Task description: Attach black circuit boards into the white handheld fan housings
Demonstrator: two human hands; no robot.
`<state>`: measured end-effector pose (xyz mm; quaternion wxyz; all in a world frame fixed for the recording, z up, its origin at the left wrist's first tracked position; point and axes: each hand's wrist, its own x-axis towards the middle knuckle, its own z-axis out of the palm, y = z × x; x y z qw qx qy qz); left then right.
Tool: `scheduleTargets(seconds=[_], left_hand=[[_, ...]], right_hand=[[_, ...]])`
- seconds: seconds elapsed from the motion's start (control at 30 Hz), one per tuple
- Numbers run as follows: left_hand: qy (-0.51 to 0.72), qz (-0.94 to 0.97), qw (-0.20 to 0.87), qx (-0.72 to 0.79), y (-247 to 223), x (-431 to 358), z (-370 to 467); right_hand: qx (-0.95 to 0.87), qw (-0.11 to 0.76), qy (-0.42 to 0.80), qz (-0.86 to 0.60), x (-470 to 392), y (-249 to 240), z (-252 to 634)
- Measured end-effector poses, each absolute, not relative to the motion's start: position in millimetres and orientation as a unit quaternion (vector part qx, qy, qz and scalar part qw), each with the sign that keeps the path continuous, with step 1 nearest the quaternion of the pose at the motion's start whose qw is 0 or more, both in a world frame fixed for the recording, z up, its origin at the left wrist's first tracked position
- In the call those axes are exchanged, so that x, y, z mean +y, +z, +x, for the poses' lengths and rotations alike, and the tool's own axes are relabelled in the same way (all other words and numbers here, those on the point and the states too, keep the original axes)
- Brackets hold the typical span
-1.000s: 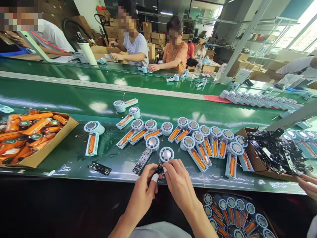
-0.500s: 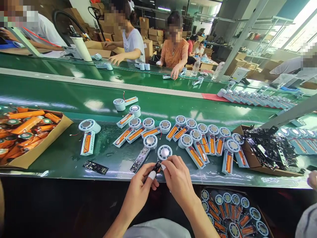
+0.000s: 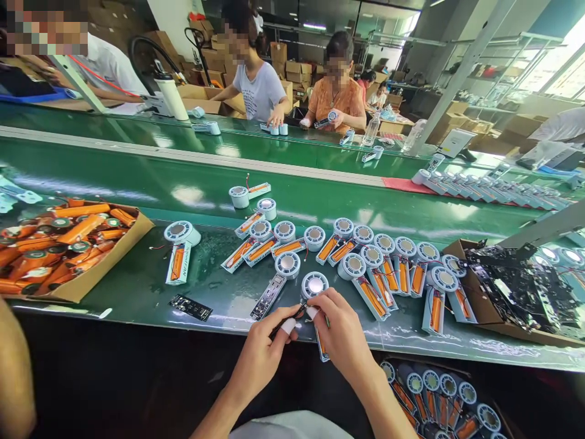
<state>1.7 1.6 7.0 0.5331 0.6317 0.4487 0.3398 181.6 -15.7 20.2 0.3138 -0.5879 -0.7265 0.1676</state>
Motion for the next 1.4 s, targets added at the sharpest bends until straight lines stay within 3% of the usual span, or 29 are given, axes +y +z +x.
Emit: scheduleTargets(seconds=[0.13,0.33,0.53,0.73,0.87,1.03,1.13,1.2,1.4], left_hand=[[0.336,0.628,0.568,0.412,13,12,-3],[0.344,0.627,0.563,0.415,8,13,-5],[0.336,0.595,0.593,0.426,5,9,-6],[0.332,0.543,0.619,0.460,0,7,-5],[0.332,0.526,0.631,0.464,1,3,-4],[0.343,0.528,0.624,0.463,2,2,-3],[0.338,0.536,0.614,0.471,3,2,-4],[0.332,0.546,0.604,0.476,4,3,-6],[0.275,0.674,0.500,0.470,3,0,-5]], right_hand=[[-0.727,0.304,0.235,-0.568,-9,25,191],[-0.726,0.324,0.173,-0.581,-10,12,187],[-0.691,0.350,0.242,-0.584,-19,20,194],[-0.609,0.376,0.232,-0.659,-44,31,191],[-0.646,0.338,0.197,-0.655,-56,26,173],[-0.758,0.180,0.020,-0.627,-48,15,159],[-0.777,0.148,0.021,-0.611,-40,16,163],[-0.770,0.187,0.080,-0.605,-37,18,169],[-0.622,0.413,0.261,-0.612,-31,10,176]])
